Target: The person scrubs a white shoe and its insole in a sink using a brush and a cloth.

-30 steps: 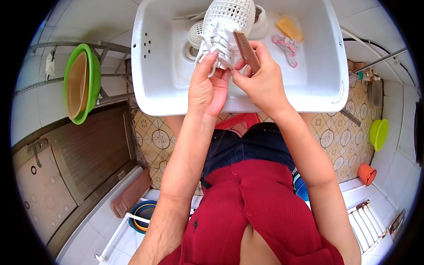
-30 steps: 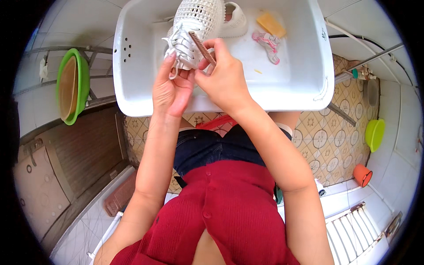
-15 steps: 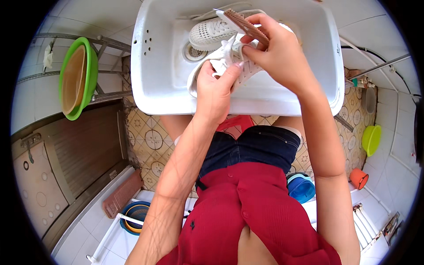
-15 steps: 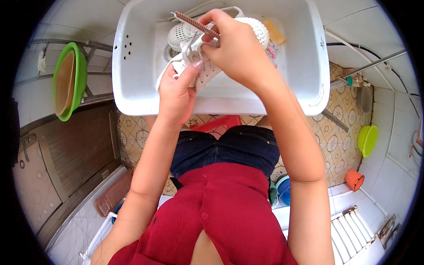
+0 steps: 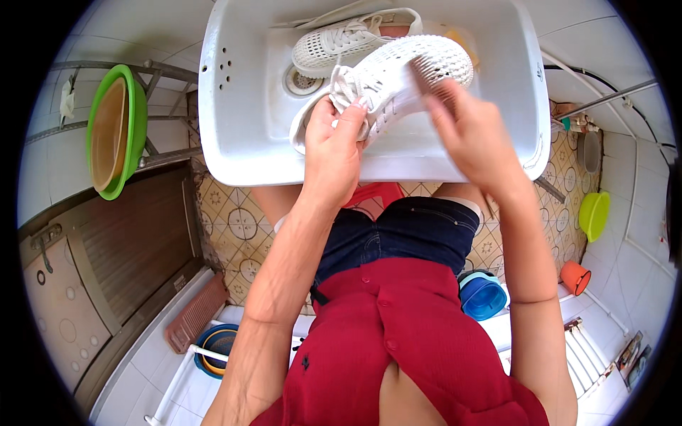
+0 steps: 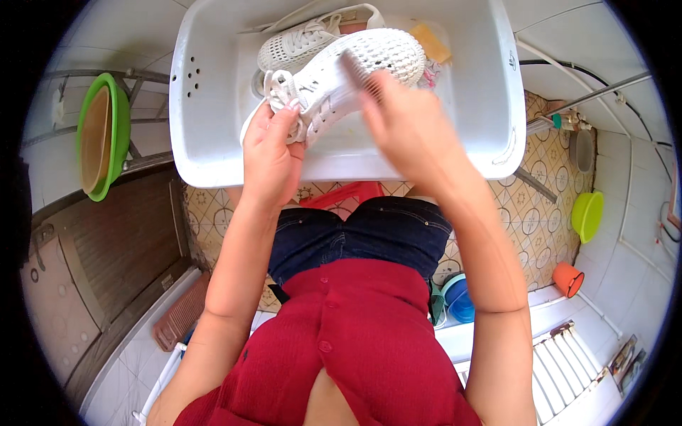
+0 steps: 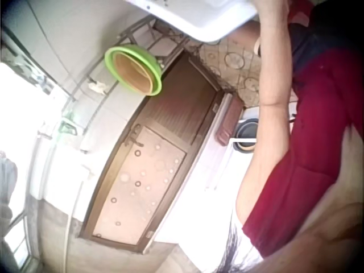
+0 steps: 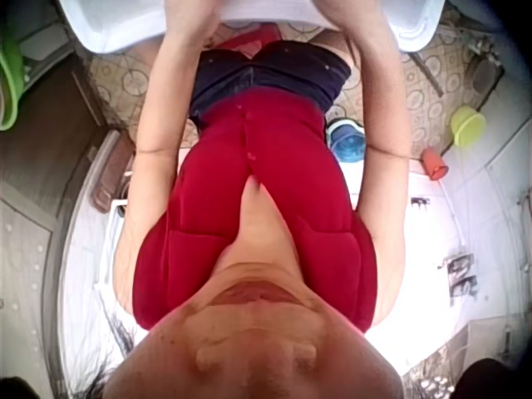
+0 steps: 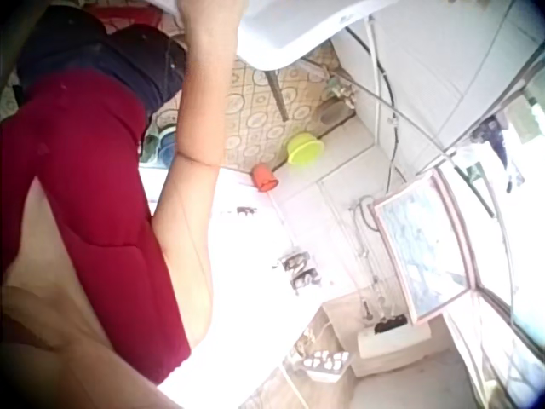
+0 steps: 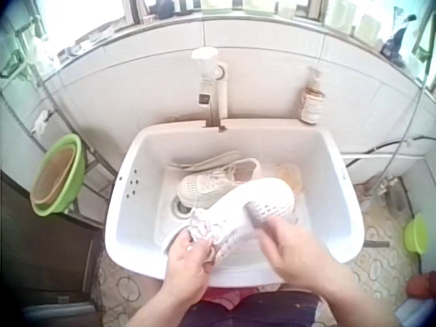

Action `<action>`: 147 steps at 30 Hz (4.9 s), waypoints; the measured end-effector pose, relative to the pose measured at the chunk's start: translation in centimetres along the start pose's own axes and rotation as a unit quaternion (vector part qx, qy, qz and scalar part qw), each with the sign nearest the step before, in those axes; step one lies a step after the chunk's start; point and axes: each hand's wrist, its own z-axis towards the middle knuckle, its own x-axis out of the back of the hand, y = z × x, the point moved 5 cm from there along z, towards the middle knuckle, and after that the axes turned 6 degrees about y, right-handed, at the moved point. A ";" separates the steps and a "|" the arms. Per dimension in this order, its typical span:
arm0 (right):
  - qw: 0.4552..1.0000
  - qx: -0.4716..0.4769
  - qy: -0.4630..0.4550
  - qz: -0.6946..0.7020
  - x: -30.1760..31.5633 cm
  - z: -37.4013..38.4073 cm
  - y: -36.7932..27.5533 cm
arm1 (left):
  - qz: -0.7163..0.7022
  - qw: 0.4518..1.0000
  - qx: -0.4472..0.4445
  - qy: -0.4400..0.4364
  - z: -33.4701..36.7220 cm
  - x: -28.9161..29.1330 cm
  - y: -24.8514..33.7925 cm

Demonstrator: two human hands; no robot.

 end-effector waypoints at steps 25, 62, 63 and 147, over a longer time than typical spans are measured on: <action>0.992 0.094 0.040 -0.068 -2.1 -1.2 -1.9 | 0.039 0.999 -0.031 0.005 0.1 1.2 -0.8; 0.997 0.003 0.039 0.073 -2.4 -1.9 -1.6 | 0.216 0.967 -0.131 -0.027 -3.3 2.6 -1.3; 0.993 -0.005 0.070 0.094 -1.7 -1.9 -0.6 | 0.219 0.965 -0.140 -0.032 -3.3 2.6 -1.3; 0.994 -0.043 0.010 0.099 -2.3 1.5 -1.3 | 0.392 0.867 -0.296 -0.078 -4.2 1.9 -1.6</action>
